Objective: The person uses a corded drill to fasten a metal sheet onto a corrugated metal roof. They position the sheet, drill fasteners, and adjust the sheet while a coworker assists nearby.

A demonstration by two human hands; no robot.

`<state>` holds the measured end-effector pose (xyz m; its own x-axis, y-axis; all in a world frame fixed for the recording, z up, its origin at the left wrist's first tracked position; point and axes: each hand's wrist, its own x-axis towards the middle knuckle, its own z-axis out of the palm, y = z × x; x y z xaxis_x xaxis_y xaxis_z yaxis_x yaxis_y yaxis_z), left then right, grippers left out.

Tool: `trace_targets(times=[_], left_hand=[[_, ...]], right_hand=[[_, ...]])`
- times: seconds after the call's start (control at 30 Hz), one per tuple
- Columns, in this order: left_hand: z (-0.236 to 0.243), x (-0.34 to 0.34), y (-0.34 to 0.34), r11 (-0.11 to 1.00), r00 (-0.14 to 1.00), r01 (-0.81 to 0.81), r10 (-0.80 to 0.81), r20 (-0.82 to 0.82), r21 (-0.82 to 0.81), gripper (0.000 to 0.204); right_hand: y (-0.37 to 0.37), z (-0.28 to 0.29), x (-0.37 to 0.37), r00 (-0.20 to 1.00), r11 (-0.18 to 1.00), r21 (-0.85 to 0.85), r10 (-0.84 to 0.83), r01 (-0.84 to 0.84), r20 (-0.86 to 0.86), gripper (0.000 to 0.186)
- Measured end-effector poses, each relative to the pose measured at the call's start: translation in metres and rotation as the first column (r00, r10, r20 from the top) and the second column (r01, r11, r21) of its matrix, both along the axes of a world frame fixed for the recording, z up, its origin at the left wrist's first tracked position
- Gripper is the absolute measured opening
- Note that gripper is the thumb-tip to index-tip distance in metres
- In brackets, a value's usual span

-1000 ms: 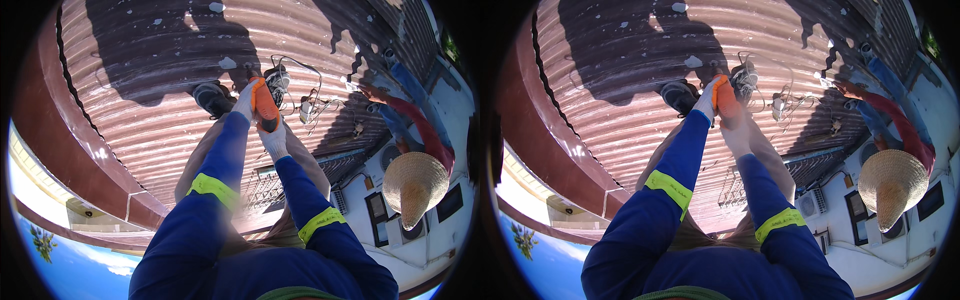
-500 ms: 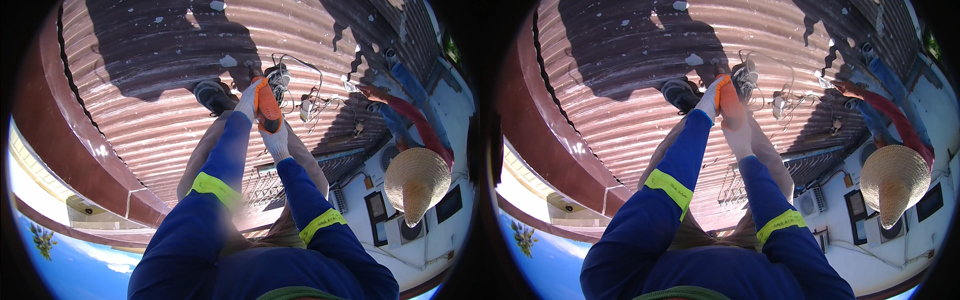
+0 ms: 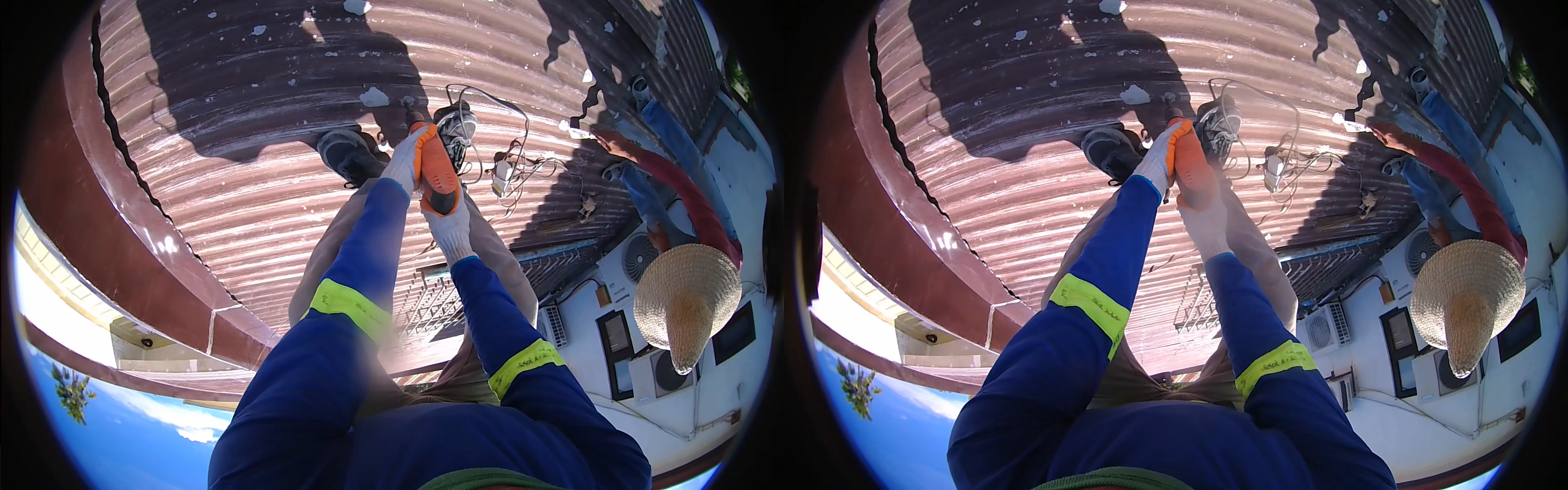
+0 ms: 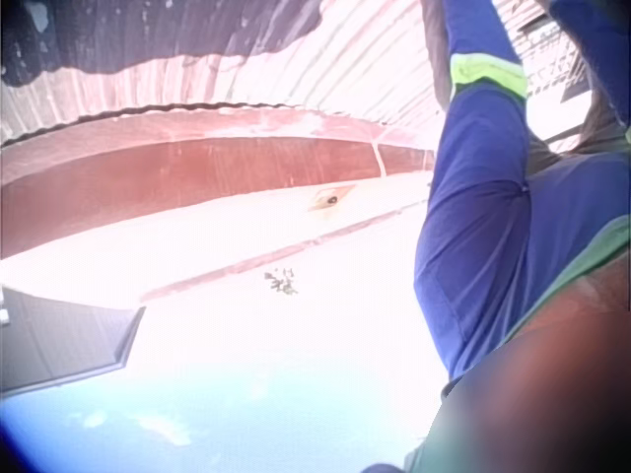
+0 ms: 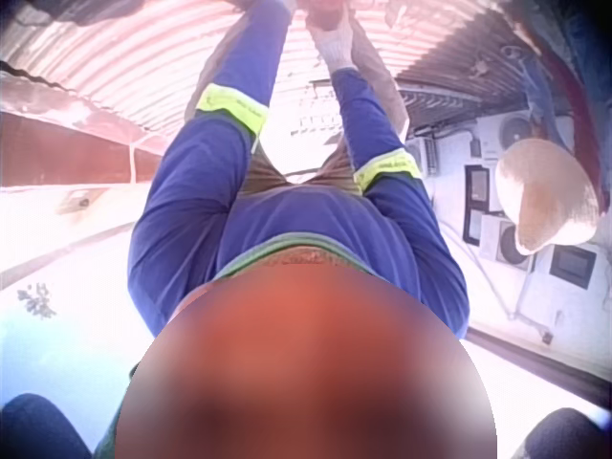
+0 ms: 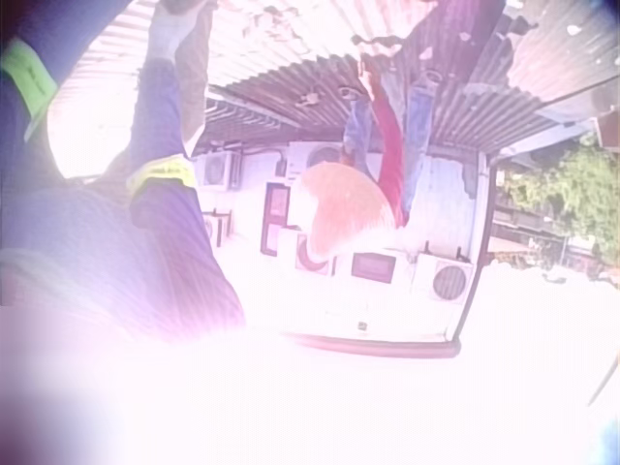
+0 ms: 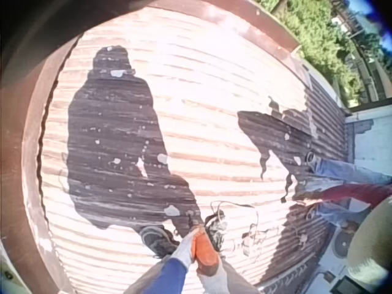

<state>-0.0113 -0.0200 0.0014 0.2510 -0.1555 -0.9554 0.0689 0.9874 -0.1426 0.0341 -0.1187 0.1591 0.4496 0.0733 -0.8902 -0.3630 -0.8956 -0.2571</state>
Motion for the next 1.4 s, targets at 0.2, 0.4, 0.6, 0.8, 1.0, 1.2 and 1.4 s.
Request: trace_targets(times=[0.2,0.4,0.6,0.8,1.0,1.2,1.4], left_hand=[[-0.003,0.001,-0.003,0.997,0.997,-0.077,0.077,-0.020,0.000,0.050],[0.013,0.004,0.000,0.999,0.999,-0.037,0.037,-0.038,-0.001,0.055],[0.022,0.005,0.004,1.000,0.999,-0.009,0.010,-0.054,0.030,0.058],[0.031,0.004,0.000,0.988,0.991,-0.101,0.110,-0.079,0.115,0.065],[0.132,0.023,0.018,0.882,0.986,0.164,-0.139,-0.088,0.442,0.059],[0.260,0.046,0.062,0.571,0.824,0.555,-0.477,-0.305,0.605,0.072],[0.304,0.042,0.071,0.377,0.772,0.607,-0.488,-0.408,0.699,0.070]], right_hand=[[-0.014,-0.016,-0.012,0.985,0.991,0.088,0.089,-0.103,0.148,0.062],[-0.016,-0.010,-0.013,0.999,0.999,0.053,-0.002,0.000,0.032,0.062],[-0.003,0.000,-0.007,0.984,0.985,0.055,-0.156,0.161,-0.090,0.056],[-0.020,0.002,-0.019,0.956,0.963,-0.011,-0.270,0.271,-0.119,0.057],[-0.057,0.006,-0.052,0.936,0.929,0.123,-0.340,0.349,-0.088,0.052],[-0.064,0.037,-0.038,0.959,0.969,0.121,-0.188,0.217,-0.210,0.049],[-0.062,0.052,-0.008,0.962,0.982,0.141,0.156,-0.127,-0.224,0.048]])
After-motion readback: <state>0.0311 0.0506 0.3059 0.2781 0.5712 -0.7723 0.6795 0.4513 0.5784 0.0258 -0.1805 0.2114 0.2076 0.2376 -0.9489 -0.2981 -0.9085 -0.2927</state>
